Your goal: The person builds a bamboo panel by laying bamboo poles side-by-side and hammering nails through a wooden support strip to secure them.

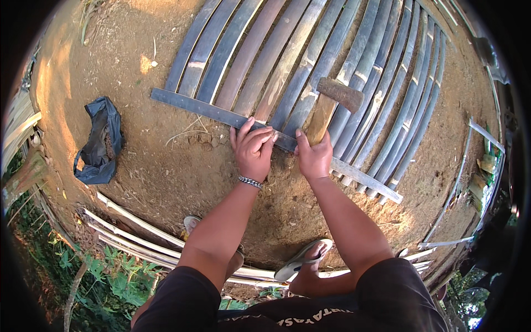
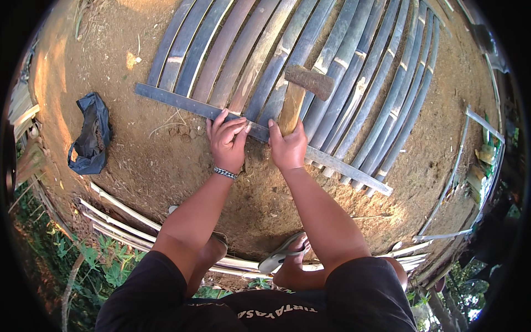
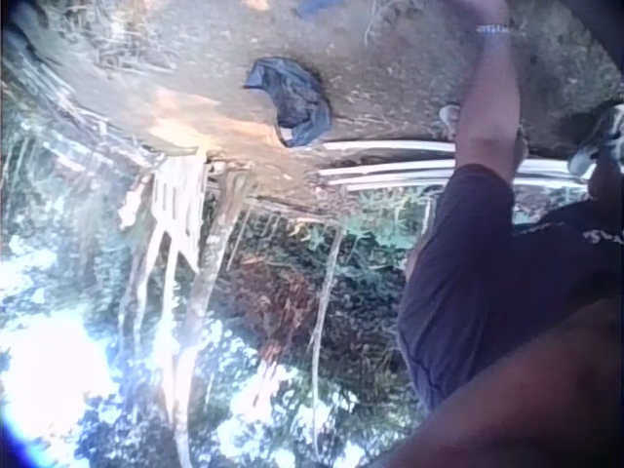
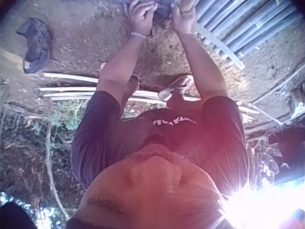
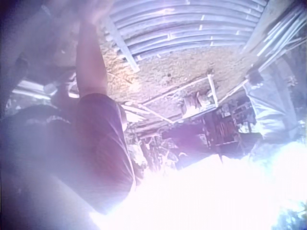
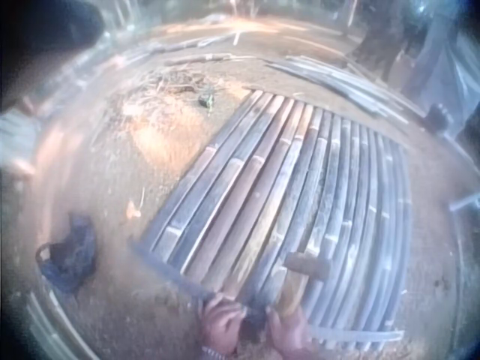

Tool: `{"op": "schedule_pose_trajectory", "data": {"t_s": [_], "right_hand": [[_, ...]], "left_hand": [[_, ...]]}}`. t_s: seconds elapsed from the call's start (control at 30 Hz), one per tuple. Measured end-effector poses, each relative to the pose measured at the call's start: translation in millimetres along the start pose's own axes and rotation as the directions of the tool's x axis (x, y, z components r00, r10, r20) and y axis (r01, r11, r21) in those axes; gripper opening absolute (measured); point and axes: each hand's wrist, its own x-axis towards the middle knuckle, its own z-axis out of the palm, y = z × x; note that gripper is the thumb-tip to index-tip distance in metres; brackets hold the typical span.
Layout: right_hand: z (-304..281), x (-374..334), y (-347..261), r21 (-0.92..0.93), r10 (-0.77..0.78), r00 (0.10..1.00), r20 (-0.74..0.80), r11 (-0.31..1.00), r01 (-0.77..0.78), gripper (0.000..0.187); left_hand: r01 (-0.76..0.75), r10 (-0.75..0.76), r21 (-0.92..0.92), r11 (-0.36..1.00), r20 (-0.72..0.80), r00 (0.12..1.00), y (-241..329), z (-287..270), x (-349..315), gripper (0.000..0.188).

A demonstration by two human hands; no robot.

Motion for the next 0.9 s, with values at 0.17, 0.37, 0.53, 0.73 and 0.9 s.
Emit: {"op": "schedule_pose_trajectory", "data": {"t_s": [0.17, 0.37, 0.53, 0.73, 0.9], "right_hand": [[2, -1, -1, -0.022, -0.026, 1.000, 0.003, 0.999, 0.026, 0.033], [-1, 0, -1, -0.031, 0.013, 0.999, 0.033, 0.999, -0.012, 0.033], [-2, -2, -4, 0.005, 0.008, 0.997, 0.071, 1.000, -0.008, 0.034], [-8, 0, 5, 0.004, -0.016, 0.993, 0.118, 1.000, 0.016, 0.036], [-5, -4, 1, 0.025, -0.014, 0.995, 0.096, 1.000, 0.012, 0.035]], "left_hand": [[-0.014, 0.014, -0.010, 1.000, -0.023, 1.000, 0, 0, -1, 0.005], [-0.010, 0.010, 0.014, 1.000, -0.041, 0.999, 1, 3, -2, 0.004], [-0.020, 0.022, 0.040, 0.999, -0.064, 0.998, -3, 6, -5, 0.002], [-0.003, 0.004, 0.024, 1.000, -0.066, 0.998, -2, 6, -4, 0.002], [0.007, -0.006, 0.017, 1.000, -0.061, 0.998, -1, 5, -4, 0.002]]}}
